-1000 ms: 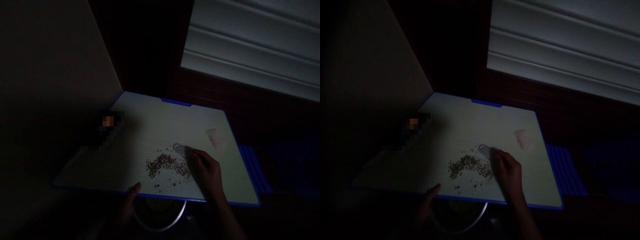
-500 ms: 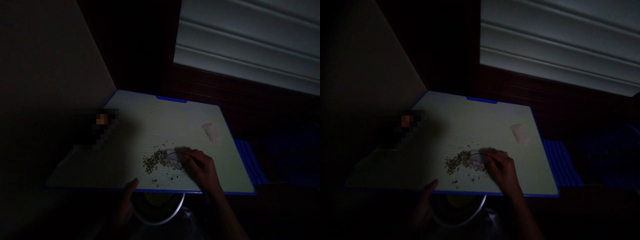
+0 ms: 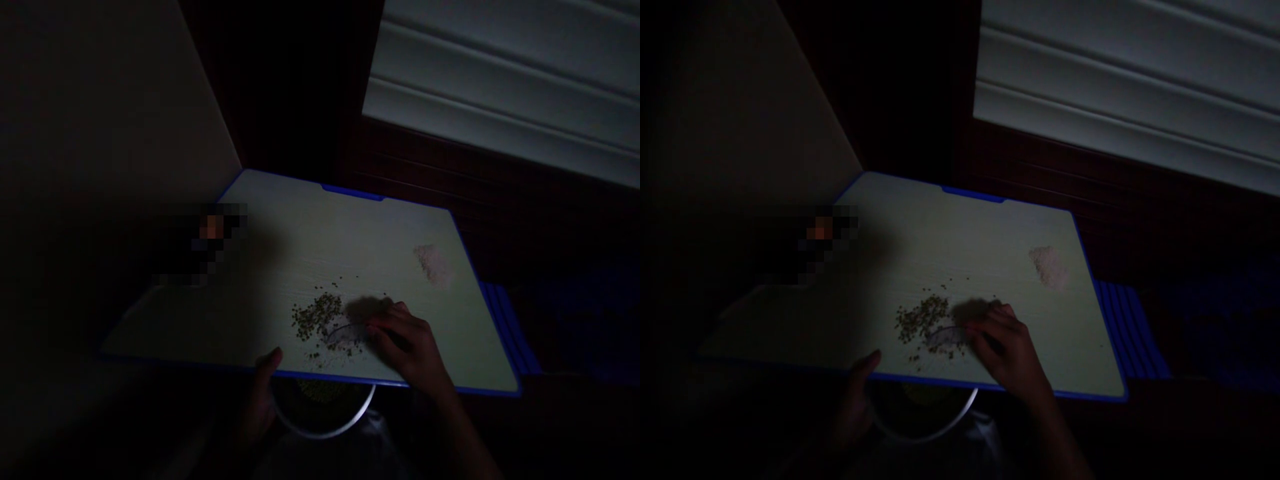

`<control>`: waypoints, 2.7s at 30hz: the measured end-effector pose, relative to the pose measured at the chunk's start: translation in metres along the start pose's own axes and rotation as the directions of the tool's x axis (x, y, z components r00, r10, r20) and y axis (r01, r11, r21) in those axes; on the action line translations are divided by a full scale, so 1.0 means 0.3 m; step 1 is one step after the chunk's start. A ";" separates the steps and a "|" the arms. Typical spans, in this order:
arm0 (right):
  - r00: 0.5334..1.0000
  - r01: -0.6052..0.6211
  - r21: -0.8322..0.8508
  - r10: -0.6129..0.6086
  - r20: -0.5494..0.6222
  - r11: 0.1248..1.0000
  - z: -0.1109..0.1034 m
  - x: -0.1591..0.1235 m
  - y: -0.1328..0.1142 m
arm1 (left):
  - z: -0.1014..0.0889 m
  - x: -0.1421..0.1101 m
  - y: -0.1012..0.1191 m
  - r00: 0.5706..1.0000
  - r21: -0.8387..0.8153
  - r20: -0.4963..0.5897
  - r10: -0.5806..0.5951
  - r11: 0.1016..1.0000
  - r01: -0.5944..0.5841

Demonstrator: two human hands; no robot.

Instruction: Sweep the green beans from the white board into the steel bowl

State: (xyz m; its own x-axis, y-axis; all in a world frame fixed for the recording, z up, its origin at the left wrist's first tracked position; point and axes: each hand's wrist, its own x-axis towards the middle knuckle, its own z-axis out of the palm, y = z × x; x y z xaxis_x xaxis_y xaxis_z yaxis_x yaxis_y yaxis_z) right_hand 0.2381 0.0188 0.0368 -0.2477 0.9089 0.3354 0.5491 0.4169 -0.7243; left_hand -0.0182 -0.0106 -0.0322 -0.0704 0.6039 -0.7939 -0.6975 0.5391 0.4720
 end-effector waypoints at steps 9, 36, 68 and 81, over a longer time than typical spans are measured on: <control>0.986 -0.136 0.019 0.137 -0.097 0.991 -0.035 -0.038 0.003 | -0.015 0.011 0.003 0.998 0.009 0.018 -0.059 0.998 0.059; 0.910 -0.388 0.005 0.384 -0.159 0.922 -0.129 0.166 0.113 | 0.014 -0.009 -0.002 0.993 -0.029 0.092 -0.073 0.997 0.076; 0.964 -0.255 0.209 0.231 0.135 0.944 -0.037 0.159 0.083 | -0.075 -0.001 0.007 0.941 0.102 -0.049 0.336 0.938 -0.330; 0.963 -0.193 0.058 0.201 -0.178 0.979 -0.076 -0.038 0.015 | -0.012 -0.035 0.012 0.994 -0.045 -0.025 0.107 0.993 -0.108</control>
State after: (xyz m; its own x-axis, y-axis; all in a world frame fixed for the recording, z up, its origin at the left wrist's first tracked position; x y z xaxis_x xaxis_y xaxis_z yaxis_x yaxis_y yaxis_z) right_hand 0.2617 0.0103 0.0434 0.0137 0.9585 0.2848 0.5394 0.2328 -0.8092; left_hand -0.0226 -0.0171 -0.0235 -0.1622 0.6432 -0.7483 -0.7171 0.4441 0.5371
